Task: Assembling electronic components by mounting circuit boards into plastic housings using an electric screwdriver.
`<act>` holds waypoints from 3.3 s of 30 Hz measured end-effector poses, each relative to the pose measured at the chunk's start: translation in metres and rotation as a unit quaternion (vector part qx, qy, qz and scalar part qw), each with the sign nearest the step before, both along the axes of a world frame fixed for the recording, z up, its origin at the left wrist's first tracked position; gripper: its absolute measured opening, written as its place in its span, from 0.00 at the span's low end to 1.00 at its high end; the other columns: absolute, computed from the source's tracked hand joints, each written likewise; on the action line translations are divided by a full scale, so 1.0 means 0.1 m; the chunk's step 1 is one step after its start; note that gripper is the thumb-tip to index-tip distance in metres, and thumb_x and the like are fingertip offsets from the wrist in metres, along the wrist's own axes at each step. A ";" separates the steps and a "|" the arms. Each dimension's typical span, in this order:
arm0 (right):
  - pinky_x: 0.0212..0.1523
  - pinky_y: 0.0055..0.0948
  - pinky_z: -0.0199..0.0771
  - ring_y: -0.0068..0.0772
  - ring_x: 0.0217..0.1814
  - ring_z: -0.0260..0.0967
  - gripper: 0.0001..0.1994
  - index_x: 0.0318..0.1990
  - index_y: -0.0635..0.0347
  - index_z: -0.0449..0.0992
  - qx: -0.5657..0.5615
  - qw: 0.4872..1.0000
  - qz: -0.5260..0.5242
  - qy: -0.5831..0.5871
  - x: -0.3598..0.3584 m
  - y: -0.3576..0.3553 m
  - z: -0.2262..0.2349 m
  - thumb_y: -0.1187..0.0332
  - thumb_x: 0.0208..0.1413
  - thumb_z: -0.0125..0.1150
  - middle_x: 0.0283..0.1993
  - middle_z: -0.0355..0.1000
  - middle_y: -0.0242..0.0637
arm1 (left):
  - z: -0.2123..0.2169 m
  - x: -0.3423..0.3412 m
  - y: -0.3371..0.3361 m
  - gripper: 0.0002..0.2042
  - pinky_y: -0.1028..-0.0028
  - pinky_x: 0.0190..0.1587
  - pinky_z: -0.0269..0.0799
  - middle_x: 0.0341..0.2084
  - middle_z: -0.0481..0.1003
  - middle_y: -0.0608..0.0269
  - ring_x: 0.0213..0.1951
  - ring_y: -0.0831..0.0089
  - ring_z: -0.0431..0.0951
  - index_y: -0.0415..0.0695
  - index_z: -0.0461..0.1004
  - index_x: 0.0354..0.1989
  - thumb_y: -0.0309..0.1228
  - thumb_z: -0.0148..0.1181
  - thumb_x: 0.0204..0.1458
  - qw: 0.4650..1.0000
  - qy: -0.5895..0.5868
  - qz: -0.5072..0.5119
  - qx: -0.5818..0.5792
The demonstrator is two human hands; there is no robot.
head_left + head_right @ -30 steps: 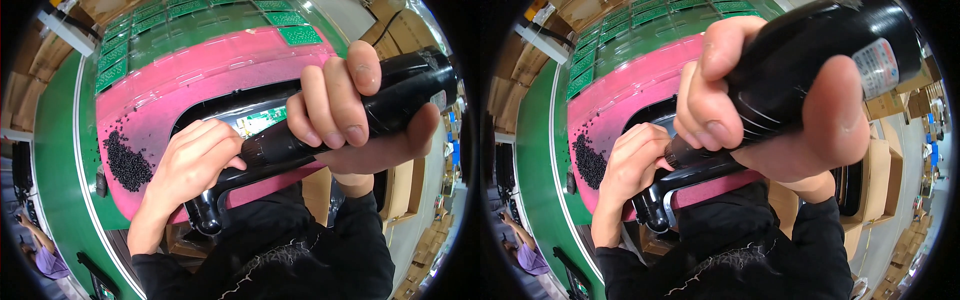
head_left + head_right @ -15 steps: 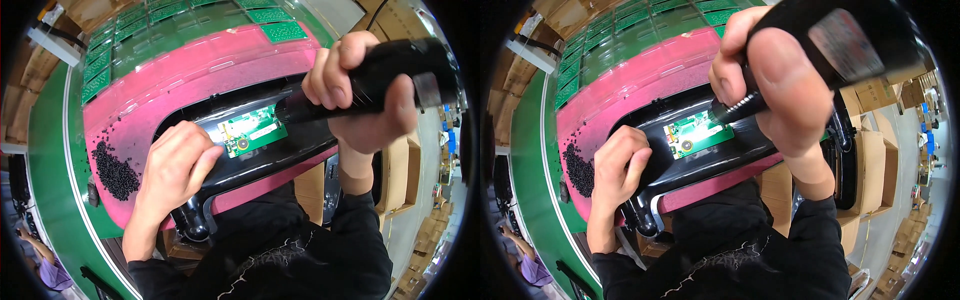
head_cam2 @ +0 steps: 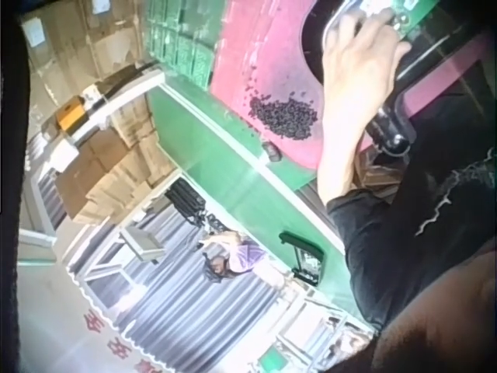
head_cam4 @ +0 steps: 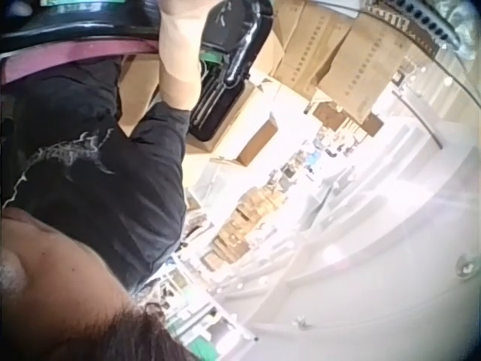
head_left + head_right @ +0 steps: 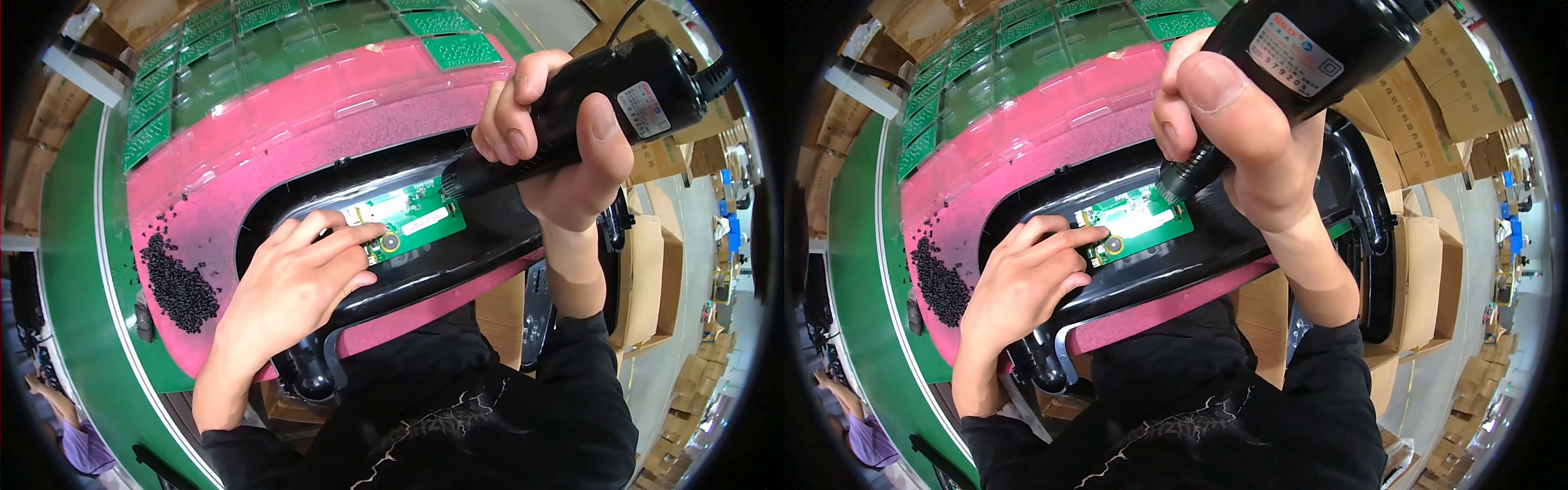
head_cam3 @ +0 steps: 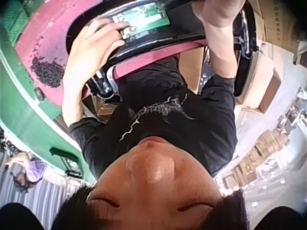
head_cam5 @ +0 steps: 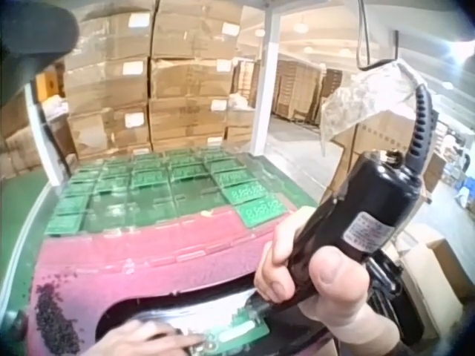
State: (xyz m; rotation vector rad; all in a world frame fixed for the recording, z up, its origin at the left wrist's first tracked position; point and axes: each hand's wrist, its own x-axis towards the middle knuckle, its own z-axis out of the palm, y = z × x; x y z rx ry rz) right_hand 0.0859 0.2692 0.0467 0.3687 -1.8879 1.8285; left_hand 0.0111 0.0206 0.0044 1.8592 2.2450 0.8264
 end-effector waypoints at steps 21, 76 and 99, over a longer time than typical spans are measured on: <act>0.26 0.25 0.62 0.22 0.23 0.60 0.25 0.42 0.62 0.67 -0.044 0.998 0.034 -0.026 0.00 -0.18 0.01 0.45 0.57 0.53 0.21 0.63 0.27 | -0.06 0.05 -0.02 0.08 0.65 0.38 0.72 0.45 0.77 0.61 0.33 0.61 0.74 0.37 0.74 0.29 0.27 0.67 0.46 0.999 -0.028 0.022 0.017; 0.25 0.25 0.63 0.21 0.23 0.59 0.31 0.42 0.60 0.66 -0.021 0.999 0.027 -0.023 -0.11 -0.61 0.00 0.36 0.54 0.56 0.21 0.63 0.27 | -0.08 0.03 -0.09 0.06 0.57 0.35 0.70 0.25 0.74 0.48 0.32 0.48 0.76 0.35 0.73 0.30 0.25 0.63 0.52 0.982 -0.082 0.167 0.005; 0.30 0.25 0.63 0.20 0.28 0.61 0.25 0.45 0.55 0.66 -0.131 0.969 0.207 0.044 0.03 -0.53 0.14 0.42 0.57 0.58 0.27 0.66 0.25 | -0.12 -0.01 -0.09 0.07 0.58 0.32 0.72 0.26 0.74 0.52 0.32 0.52 0.77 0.37 0.71 0.33 0.26 0.63 0.52 0.990 -0.076 0.082 0.081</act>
